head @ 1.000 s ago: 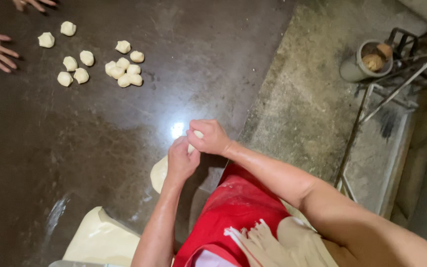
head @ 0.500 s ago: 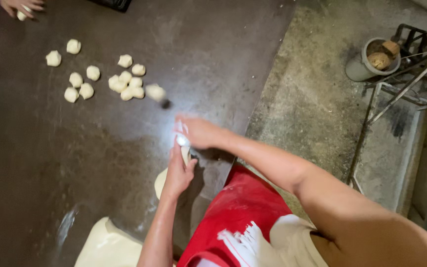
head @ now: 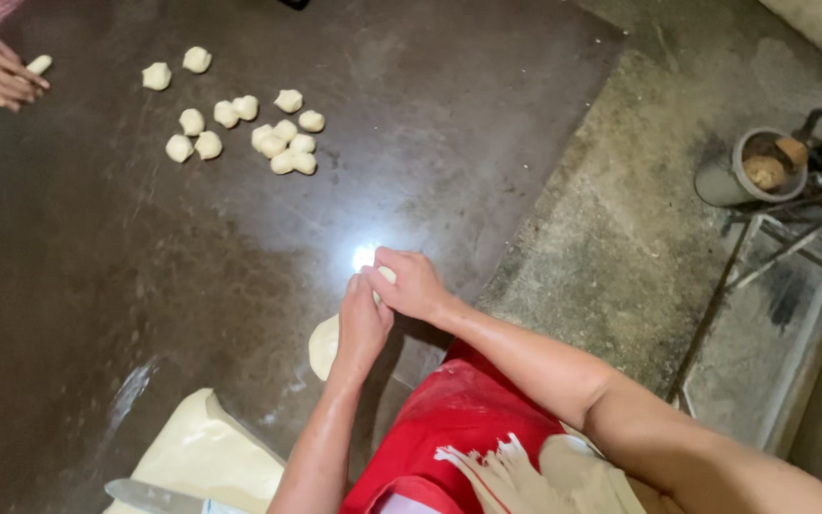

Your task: The person prepares bread dough by cutting portions from a large sheet using a knife, rolling the portions into cylindrical shapes by hand, and then pinching off small pieces to form dough balls on a table.

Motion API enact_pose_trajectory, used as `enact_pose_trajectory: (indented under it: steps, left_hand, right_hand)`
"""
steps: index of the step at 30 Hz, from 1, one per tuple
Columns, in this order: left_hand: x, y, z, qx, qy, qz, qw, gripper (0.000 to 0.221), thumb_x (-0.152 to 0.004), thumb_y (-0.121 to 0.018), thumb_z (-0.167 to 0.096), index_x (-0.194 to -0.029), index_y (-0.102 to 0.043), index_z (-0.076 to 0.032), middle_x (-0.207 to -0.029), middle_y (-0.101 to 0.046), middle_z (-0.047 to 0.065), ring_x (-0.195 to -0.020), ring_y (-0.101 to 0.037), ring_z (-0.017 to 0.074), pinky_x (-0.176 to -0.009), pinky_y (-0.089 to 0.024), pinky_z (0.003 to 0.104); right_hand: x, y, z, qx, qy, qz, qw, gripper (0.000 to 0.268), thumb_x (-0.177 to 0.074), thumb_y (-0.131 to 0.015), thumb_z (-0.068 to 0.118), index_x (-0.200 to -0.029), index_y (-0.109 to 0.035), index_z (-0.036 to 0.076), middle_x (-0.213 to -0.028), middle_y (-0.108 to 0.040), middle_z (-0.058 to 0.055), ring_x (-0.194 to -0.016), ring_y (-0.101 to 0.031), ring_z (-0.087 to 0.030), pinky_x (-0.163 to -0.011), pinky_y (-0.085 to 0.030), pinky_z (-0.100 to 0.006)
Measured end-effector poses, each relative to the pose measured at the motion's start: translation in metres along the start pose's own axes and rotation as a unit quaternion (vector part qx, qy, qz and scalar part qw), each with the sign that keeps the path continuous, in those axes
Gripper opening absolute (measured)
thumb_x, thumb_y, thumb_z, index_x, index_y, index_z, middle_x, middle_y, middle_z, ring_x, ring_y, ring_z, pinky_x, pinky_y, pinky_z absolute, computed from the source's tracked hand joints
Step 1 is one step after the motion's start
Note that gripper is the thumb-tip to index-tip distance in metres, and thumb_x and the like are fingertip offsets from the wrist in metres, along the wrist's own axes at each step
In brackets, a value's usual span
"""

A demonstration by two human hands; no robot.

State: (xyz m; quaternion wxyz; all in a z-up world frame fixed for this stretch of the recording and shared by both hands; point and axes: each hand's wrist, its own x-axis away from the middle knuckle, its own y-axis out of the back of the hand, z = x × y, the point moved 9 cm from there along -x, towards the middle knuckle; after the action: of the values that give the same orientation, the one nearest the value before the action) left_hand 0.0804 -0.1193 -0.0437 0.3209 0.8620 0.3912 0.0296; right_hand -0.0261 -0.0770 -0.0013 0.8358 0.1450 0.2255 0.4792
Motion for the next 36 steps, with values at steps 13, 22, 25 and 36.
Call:
enact_pose_trajectory:
  steps: [13,22,25,36]
  left_hand:
    - [0.002,0.027,-0.04,0.161,-0.008,0.074,0.984,0.021,-0.084,-0.075,-0.013,-0.103,-0.069,-0.007,-0.094,-0.073,0.011,-0.095,-0.07,0.0321,-0.089,-0.051,0.043]
    - [0.005,-0.016,0.042,0.16,0.115,0.094,0.976,0.087,-0.077,-0.072,-0.005,-0.153,-0.029,0.004,-0.115,-0.062,0.024,-0.099,-0.061,0.0275,-0.084,-0.053,0.038]
    - [0.011,-0.034,0.056,0.292,0.195,0.08,0.933,0.077,-0.083,-0.07,-0.005,-0.152,-0.036,0.0,-0.115,-0.067,0.018,-0.099,-0.063,0.0227,-0.086,-0.053,0.034]
    - [0.002,-0.008,0.039,0.021,0.033,-0.025,0.999,0.028,-0.084,-0.063,-0.002,-0.112,-0.065,-0.001,-0.108,-0.068,0.025,-0.103,-0.065,0.0456,-0.088,-0.053,0.048]
  right_hand:
    - [0.027,-0.028,-0.144,0.197,-0.101,0.177,0.959,0.03,-0.089,-0.07,0.039,-0.084,-0.071,0.009,-0.077,-0.069,-0.02,-0.072,-0.067,-0.044,-0.065,-0.054,-0.054]
    - [0.003,-0.057,-0.057,0.066,-0.054,0.298,0.951,0.035,-0.099,-0.055,0.035,-0.12,-0.065,0.009,-0.092,-0.071,-0.027,-0.082,-0.067,-0.049,-0.076,-0.052,-0.055]
    - [-0.011,-0.049,-0.072,0.061,-0.127,0.219,0.966,0.026,-0.095,-0.05,0.023,-0.109,-0.064,0.007,-0.086,-0.072,-0.023,-0.082,-0.072,-0.044,-0.074,-0.057,-0.052]
    - [-0.004,-0.025,-0.016,0.068,-0.045,0.036,0.996,0.022,-0.092,-0.064,0.028,-0.088,-0.065,0.007,-0.077,-0.069,-0.02,-0.073,-0.067,-0.044,-0.063,-0.052,-0.052]
